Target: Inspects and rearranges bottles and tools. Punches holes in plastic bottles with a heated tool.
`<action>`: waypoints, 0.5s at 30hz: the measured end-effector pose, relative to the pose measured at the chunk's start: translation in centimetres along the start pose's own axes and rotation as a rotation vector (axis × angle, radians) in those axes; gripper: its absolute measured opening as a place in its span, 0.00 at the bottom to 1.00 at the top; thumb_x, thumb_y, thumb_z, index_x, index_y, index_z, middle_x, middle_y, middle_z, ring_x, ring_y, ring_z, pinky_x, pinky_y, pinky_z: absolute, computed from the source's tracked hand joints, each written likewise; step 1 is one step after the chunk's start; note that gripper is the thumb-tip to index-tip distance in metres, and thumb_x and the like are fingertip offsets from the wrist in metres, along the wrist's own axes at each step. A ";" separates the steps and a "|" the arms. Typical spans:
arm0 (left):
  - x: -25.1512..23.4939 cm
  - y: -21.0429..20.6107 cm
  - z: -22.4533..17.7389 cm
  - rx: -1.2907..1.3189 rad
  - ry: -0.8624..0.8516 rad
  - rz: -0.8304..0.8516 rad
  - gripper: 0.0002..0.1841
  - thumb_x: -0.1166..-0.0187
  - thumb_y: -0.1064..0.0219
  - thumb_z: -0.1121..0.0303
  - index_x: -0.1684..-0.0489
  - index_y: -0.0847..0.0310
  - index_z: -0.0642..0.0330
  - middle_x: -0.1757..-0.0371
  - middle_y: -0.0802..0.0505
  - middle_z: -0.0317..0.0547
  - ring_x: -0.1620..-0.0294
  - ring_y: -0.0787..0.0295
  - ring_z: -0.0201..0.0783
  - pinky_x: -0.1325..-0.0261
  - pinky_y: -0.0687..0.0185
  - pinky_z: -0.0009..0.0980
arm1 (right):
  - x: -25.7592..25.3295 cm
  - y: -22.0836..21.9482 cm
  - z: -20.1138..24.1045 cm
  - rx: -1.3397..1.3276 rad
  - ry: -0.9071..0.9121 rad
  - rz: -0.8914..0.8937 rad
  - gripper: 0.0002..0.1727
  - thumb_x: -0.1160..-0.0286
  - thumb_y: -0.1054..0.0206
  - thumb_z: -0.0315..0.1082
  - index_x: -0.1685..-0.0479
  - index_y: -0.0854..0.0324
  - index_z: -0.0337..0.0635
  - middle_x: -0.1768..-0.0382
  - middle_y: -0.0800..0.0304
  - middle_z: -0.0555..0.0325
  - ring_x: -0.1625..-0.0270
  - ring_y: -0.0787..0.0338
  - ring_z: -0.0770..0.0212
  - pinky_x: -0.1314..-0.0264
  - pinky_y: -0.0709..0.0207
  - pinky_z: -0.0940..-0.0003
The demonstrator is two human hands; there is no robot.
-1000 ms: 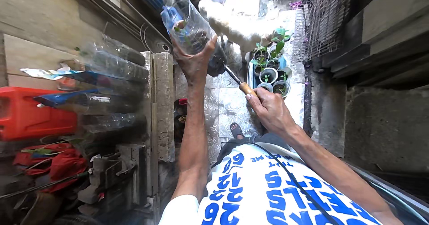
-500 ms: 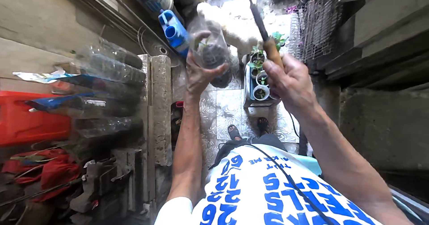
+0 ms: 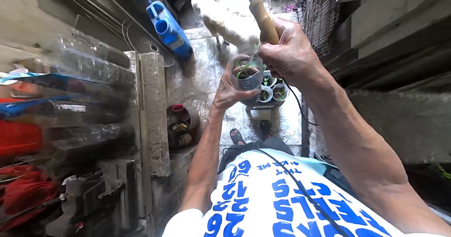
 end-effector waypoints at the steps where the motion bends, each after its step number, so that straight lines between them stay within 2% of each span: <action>1: 0.2 0.1 0.0 -0.002 0.008 -0.037 0.47 0.53 0.12 0.75 0.26 0.35 0.67 0.44 0.07 0.44 0.40 0.09 0.35 0.28 0.15 0.38 | 0.0 0.0 0.2 0.024 0.003 -0.021 0.08 0.35 0.33 0.28 0.60 0.25 0.46 0.80 0.26 0.63 0.87 0.30 0.68 0.88 0.34 0.72; 3: 0.6 0.3 0.4 -0.015 0.019 -0.130 0.49 0.54 0.11 0.72 0.25 0.36 0.67 0.42 0.07 0.44 0.38 0.10 0.35 0.28 0.15 0.38 | 0.1 0.0 0.7 0.058 0.004 -0.068 0.08 0.34 0.33 0.29 0.58 0.25 0.45 0.78 0.25 0.63 0.87 0.28 0.68 0.88 0.32 0.71; 6: 0.4 0.5 0.1 -0.165 -0.104 -0.274 0.51 0.57 0.08 0.70 0.27 0.34 0.73 0.40 0.09 0.52 0.37 0.11 0.39 0.28 0.15 0.38 | 0.1 -0.1 1.6 0.113 0.053 -0.158 0.09 0.36 0.34 0.29 0.57 0.24 0.45 0.77 0.24 0.64 0.85 0.26 0.68 0.86 0.28 0.71; 8: -0.2 0.5 -0.5 -0.283 -0.142 -0.364 0.50 0.59 0.07 0.67 0.30 0.32 0.75 0.41 0.11 0.55 0.38 0.12 0.39 0.30 0.15 0.35 | 0.0 0.2 2.1 0.106 0.072 -0.203 0.10 0.33 0.34 0.28 0.54 0.24 0.43 0.76 0.23 0.63 0.83 0.24 0.69 0.83 0.26 0.71; 10: -1.0 0.9 -0.8 -0.320 -0.105 -0.387 0.48 0.56 0.08 0.66 0.30 0.31 0.75 0.41 0.11 0.55 0.40 0.12 0.38 0.32 0.15 0.33 | -0.1 0.8 2.5 0.065 0.089 -0.221 0.09 0.29 0.34 0.29 0.53 0.24 0.43 0.74 0.22 0.63 0.81 0.23 0.69 0.80 0.25 0.72; 13: -2.3 2.6 -0.3 -0.181 -0.001 -0.406 0.49 0.52 0.10 0.66 0.26 0.35 0.74 0.43 0.08 0.53 0.42 0.08 0.39 0.33 0.11 0.38 | 0.8 2.5 3.3 0.000 0.122 -0.232 0.09 0.15 0.35 0.40 0.51 0.23 0.45 0.75 0.24 0.66 0.82 0.26 0.70 0.82 0.30 0.73; 15: -2.8 3.9 -0.4 -0.128 0.041 -0.435 0.50 0.50 0.10 0.66 0.24 0.36 0.74 0.42 0.08 0.54 0.41 0.08 0.41 0.31 0.11 0.40 | 2.4 3.7 2.4 0.004 0.090 -0.237 0.14 0.08 0.45 0.48 0.55 0.23 0.49 0.83 0.33 0.69 0.87 0.35 0.70 0.87 0.38 0.72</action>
Point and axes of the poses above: each hand's wrist, its own x-axis away from the middle knuckle, its own y-axis out of the back of the hand, z = x × y, the point moved 9 cm from there along -x, towards the middle knuckle
